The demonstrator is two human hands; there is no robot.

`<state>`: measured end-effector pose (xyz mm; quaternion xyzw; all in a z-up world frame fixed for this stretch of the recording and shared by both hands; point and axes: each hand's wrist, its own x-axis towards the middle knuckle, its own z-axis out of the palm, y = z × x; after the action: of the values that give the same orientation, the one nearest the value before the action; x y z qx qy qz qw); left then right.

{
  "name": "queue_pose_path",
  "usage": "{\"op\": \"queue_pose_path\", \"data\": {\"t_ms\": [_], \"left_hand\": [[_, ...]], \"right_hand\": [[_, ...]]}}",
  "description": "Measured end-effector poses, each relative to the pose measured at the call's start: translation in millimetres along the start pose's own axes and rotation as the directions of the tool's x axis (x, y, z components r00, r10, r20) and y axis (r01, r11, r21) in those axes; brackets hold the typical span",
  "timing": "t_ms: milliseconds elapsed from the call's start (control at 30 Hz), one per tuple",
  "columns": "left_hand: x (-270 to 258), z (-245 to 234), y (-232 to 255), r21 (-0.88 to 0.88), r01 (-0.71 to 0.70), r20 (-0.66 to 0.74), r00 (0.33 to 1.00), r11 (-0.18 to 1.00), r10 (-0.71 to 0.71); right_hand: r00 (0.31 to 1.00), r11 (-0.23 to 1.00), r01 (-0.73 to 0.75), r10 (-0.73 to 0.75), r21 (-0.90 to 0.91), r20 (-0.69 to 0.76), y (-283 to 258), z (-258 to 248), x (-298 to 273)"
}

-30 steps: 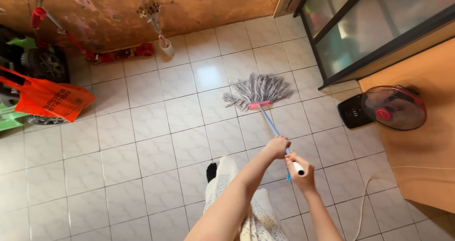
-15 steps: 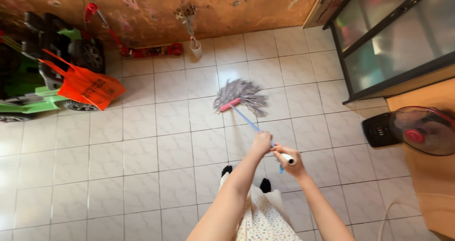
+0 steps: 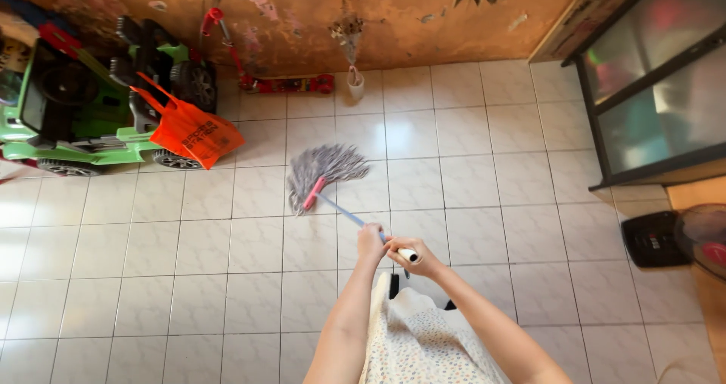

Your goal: A person is mopping a tiled floor in a hallway using a string mop.

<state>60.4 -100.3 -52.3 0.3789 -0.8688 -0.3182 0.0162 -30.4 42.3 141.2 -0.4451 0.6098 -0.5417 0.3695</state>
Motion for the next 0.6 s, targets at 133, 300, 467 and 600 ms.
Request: {"op": "queue_pose_path", "data": {"t_ms": [133,300,467,600], "left_hand": [[-30.3,-18.8,-5.8,-0.111,0.142,-0.020,0.989,0.984,-0.145],[-26.1,19.4,-0.3,-0.512,0.098,-0.049,0.988,0.853,-0.143],[-31.2,46.4,49.0,-0.604,0.029,-0.084,0.991,0.797,-0.100],[-34.8,60.6,105.9,-0.641,-0.041,-0.091,0.996,0.767,-0.022]], "right_hand": [[0.998,0.999,-0.023,0.021,0.023,0.061,-23.3,10.6,7.0],[0.990,0.997,0.013,-0.002,-0.075,0.140,-48.1,-6.2,-3.7],[0.993,0.983,0.031,-0.010,-0.181,0.114,-58.7,-44.2,-21.1],[0.998,0.971,-0.033,0.045,-0.238,0.047,-71.4,-81.9,-47.4]]}}
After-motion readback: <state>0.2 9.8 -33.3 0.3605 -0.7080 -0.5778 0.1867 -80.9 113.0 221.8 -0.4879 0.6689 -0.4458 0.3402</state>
